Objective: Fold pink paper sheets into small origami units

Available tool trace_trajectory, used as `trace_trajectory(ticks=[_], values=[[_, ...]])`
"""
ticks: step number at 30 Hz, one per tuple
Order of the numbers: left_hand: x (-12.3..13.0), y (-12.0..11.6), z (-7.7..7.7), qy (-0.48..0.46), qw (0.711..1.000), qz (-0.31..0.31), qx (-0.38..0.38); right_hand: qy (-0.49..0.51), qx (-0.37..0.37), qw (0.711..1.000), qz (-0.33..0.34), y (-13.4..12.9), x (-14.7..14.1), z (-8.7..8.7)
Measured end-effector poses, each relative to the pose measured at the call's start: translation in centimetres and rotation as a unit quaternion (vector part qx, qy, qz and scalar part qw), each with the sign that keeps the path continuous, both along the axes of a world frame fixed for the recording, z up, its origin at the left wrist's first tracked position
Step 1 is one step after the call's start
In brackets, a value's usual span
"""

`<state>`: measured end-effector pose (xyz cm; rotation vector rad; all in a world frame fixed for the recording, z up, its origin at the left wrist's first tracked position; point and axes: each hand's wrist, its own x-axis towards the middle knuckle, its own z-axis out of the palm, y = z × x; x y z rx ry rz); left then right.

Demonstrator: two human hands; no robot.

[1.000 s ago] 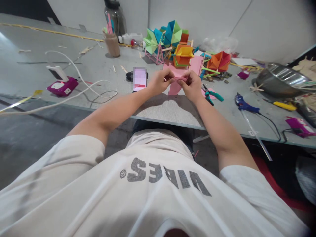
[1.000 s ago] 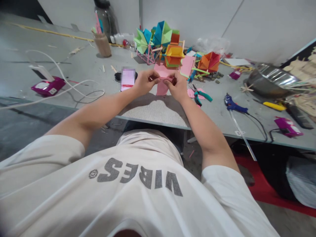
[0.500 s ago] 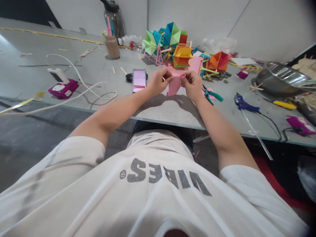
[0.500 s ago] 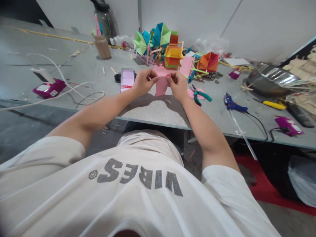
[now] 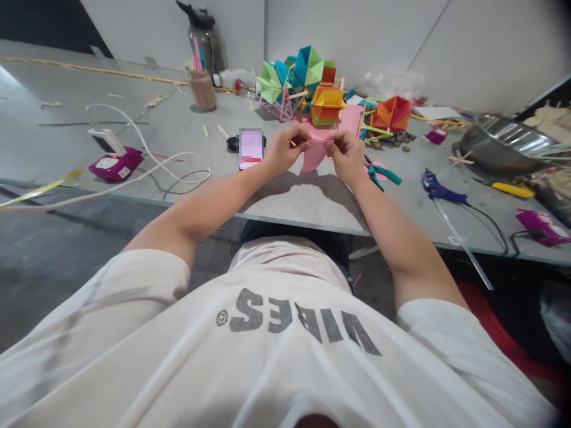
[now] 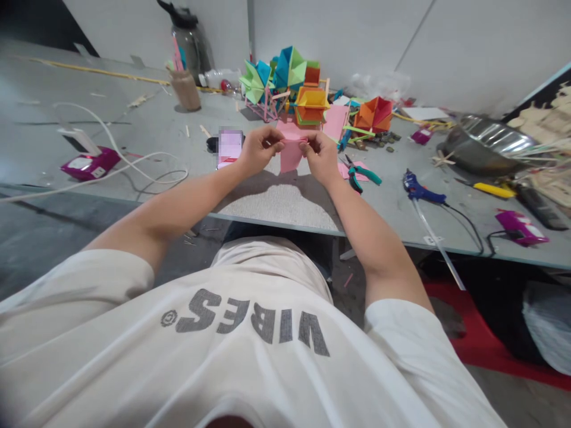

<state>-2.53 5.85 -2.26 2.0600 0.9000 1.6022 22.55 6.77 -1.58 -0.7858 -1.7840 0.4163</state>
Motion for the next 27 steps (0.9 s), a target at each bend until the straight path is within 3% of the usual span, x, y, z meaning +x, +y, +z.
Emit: trace_trajectory(ticks=[15,27], values=[[0.0,0.3,-0.2,-0.024,1.000,-0.008,0.008,0.012,-0.012,1.000,-0.011,-0.9,-0.4,0.7],[-0.4,-0.2,0.4,0.012,0.999,0.021,0.041,-0.044,0.059,0.997,0.013,-0.4,1.1,0.4]])
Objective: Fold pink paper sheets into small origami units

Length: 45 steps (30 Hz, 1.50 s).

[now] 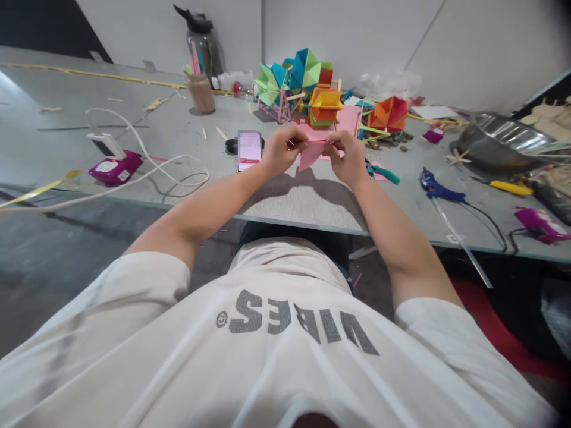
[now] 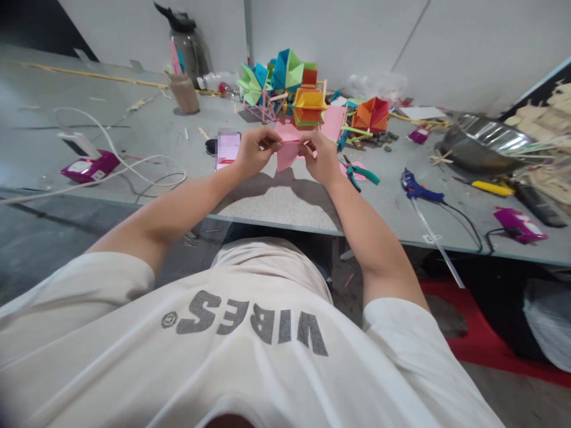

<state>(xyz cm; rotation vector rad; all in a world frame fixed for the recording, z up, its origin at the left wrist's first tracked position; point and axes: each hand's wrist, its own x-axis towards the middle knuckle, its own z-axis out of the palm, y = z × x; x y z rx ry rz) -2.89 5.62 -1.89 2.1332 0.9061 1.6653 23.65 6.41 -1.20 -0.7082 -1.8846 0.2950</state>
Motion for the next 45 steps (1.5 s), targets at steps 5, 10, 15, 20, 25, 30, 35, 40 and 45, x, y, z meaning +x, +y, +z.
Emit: trace_trajectory(ticks=[5,10,15,20,25,30,35,40,45], values=[[-0.6,-0.7,0.6,0.055,0.997,-0.008,0.048,0.002,-0.009,1.000,0.017,0.3,0.1,-0.3],[-1.1,-0.7,0.6,0.107,0.993,-0.008,0.055,-0.075,-0.012,0.997,-0.013,0.5,0.7,-0.1],[-0.8,-0.3,0.3,0.136,0.989,0.013,0.054,-0.157,0.018,0.986,-0.041,0.4,0.7,0.5],[-0.8,-0.2,0.1,0.158,0.985,0.009,0.073,-0.186,0.031,0.981,-0.053,-0.1,0.4,0.8],[-1.1,-0.1,-0.2,0.178,0.978,0.030,0.103,-0.203,0.061,0.974,-0.078,-0.1,0.8,0.7],[-1.1,0.3,-0.3,0.188,0.972,0.045,0.137,-0.214,0.077,0.971,-0.077,0.4,1.3,0.3],[-1.0,0.5,-0.2,0.151,0.979,0.029,0.134,-0.144,0.050,0.987,-0.057,1.1,1.5,-0.6],[-1.0,0.3,0.2,0.087,0.990,0.013,0.109,-0.070,0.040,0.997,-0.014,1.9,1.5,-1.5],[-1.0,0.5,0.1,0.060,0.993,-0.010,0.096,-0.087,0.032,0.995,-0.031,2.0,1.6,-1.1]])
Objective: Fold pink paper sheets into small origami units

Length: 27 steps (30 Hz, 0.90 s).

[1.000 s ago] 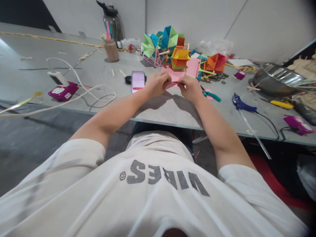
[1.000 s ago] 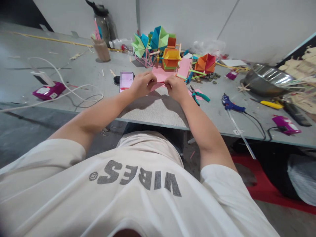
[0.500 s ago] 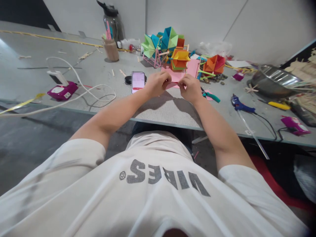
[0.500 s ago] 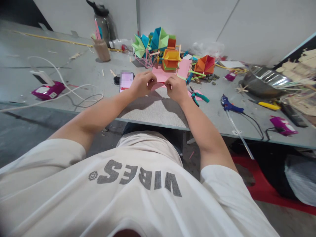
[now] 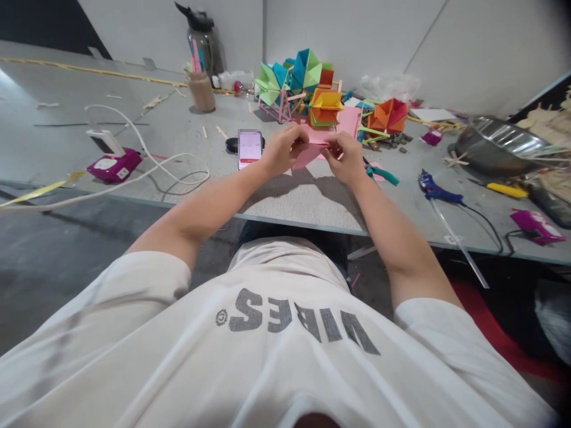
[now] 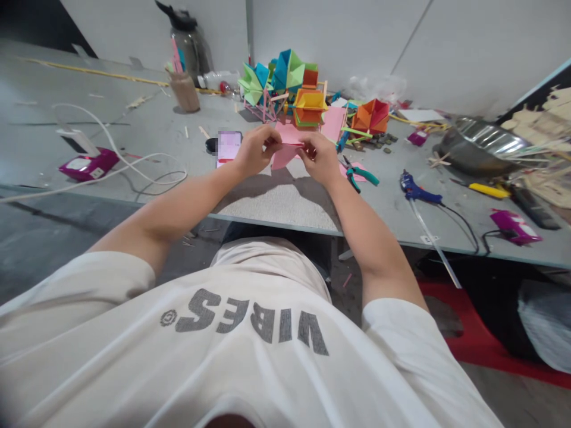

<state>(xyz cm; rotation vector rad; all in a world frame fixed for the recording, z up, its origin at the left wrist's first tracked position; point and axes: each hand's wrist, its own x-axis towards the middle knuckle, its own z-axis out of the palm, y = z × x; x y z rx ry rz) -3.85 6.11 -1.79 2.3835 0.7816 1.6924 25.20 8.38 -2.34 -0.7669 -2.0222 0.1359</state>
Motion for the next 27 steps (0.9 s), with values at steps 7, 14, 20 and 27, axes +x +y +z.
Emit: trace_trajectory(ticks=[7,14,20,27], values=[[-0.1,1.2,-1.1,-0.032,0.999,-0.031,-0.021,0.003,0.022,1.000,0.018,0.0,-0.2,0.3],[0.2,1.9,-1.8,-0.068,0.992,-0.078,-0.067,0.015,-0.004,1.000,0.007,-0.2,-0.2,0.5],[0.7,2.2,-2.2,-0.106,0.975,-0.111,-0.162,0.008,-0.029,0.999,-0.012,-0.7,-0.1,1.0],[0.7,2.1,-1.8,-0.103,0.970,-0.098,-0.195,-0.007,-0.025,0.999,-0.028,-1.2,-0.2,1.4]])
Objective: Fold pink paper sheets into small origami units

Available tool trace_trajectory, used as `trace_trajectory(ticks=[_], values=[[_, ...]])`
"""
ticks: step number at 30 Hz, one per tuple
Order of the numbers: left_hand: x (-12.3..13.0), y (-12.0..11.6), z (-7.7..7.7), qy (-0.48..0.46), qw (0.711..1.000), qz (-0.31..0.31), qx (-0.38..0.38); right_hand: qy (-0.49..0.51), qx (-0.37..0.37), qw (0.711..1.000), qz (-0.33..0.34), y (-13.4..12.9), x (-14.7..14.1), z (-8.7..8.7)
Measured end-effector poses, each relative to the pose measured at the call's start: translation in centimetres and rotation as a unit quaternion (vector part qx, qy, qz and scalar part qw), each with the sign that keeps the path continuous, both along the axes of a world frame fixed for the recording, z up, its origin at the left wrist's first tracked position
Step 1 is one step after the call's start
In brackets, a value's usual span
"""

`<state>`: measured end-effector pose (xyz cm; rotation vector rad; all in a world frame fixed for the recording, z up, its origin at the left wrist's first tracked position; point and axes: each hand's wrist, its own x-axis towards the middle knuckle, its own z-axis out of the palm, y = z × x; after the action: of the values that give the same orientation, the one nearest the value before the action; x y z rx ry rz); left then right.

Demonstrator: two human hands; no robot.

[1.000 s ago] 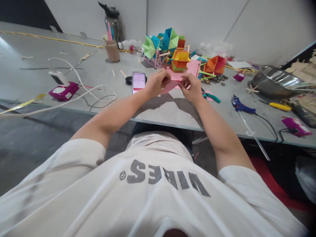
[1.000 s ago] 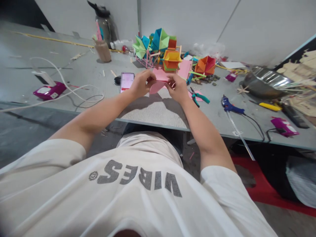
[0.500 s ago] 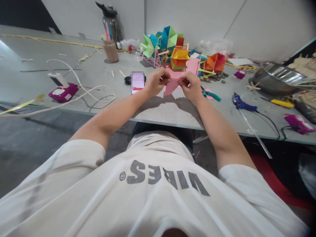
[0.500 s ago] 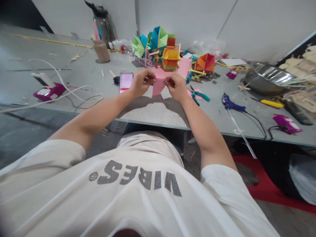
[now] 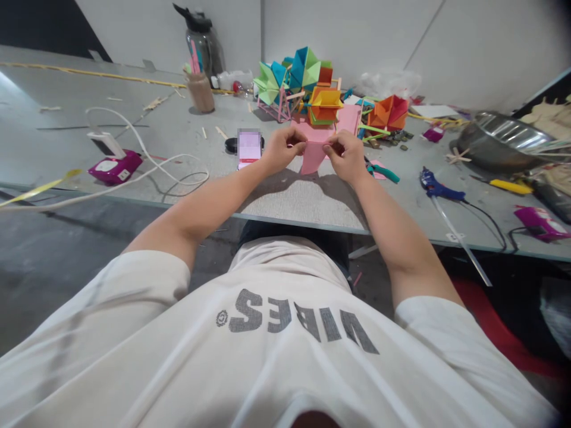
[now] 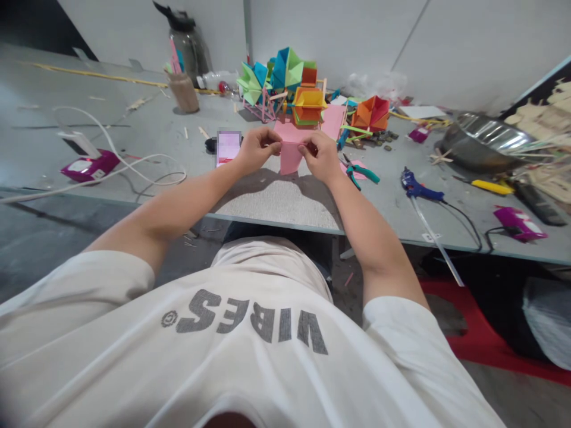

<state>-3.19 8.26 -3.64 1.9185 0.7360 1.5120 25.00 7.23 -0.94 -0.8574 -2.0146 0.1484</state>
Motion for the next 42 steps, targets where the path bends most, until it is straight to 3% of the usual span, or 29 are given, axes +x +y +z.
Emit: trace_trajectory(ticks=[9,17,24,31,42], values=[[0.0,-1.5,1.2,0.025,0.999,0.032,0.024,0.013,-0.001,1.000,0.002,-1.0,-1.0,0.7],[0.0,-0.1,0.3,0.042,0.999,0.020,0.005,0.013,0.015,1.000,0.011,-0.5,-0.6,-0.1],[0.5,-1.0,0.2,0.037,0.999,0.009,-0.002,-0.030,0.039,0.999,0.004,-2.6,-1.7,1.4],[1.0,-2.2,0.6,0.054,0.998,-0.002,0.023,-0.078,0.102,0.992,-0.018,-0.7,-0.9,-0.5],[0.8,-1.5,-0.1,0.061,0.997,-0.009,0.049,-0.087,0.026,0.996,-0.008,-3.1,-2.2,1.2]])
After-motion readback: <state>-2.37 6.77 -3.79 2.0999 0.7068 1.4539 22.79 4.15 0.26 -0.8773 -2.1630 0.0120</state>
